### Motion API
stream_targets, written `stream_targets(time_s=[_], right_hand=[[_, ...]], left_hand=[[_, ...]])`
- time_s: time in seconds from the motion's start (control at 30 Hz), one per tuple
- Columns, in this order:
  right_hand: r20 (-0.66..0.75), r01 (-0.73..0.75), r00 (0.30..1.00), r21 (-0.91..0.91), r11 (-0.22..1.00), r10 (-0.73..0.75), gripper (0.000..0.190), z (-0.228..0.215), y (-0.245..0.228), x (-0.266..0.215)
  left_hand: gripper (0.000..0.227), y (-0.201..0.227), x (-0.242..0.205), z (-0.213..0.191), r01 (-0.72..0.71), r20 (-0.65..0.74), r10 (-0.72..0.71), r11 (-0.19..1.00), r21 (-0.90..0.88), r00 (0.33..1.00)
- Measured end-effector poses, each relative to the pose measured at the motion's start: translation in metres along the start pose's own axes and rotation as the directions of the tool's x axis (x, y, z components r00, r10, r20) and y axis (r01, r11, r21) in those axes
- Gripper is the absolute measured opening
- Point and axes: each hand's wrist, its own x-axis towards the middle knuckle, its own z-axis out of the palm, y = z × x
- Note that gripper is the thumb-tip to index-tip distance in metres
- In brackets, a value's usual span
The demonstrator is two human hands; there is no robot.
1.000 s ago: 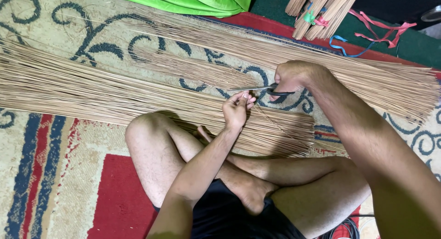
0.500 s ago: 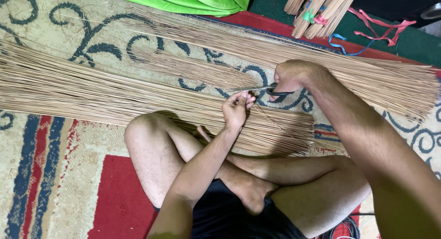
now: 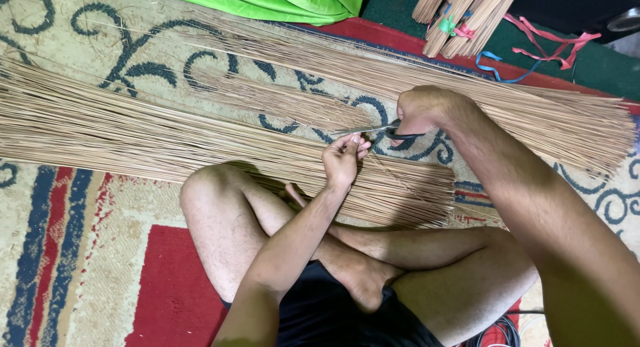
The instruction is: The person sorts and aligns thin wooden sticks for broom assembly.
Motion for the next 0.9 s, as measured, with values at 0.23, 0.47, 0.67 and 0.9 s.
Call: stream_targets(time_s=[0.23, 0.47, 0.67, 0.9], right_hand=[[-0.064, -0.017, 0.998, -0.039, 0.999, 0.014, 0.049, 0.017, 0.005, 0.027], [-0.171, -0.103, 0.981, -0.088, 0.991, 0.087, 0.031, 0.037, -0.032, 0.041], [-0.215, -0.1, 0.976, -0.275, 0.956, 0.04, 0.018, 0.044, -0.058, 0.069], [-0.145, -0.069, 0.989, -0.254, 0.965, 0.033, 0.029, 0.045, -0.058, 0.077]], left_hand=[[0.015, 0.006, -0.003, 0.001, 0.023, -0.038, -0.024, 1.0, -0.011, 0.999], [0.018, 0.011, -0.008, -0.003, 0.05, -0.139, -0.059, 0.997, -0.062, 0.989], [0.016, 0.004, 0.001, -0.011, 0.057, -0.208, -0.073, 0.995, -0.082, 0.976], [0.018, 0.017, -0.008, -0.002, 0.049, -0.237, -0.06, 0.997, -0.051, 0.97]])
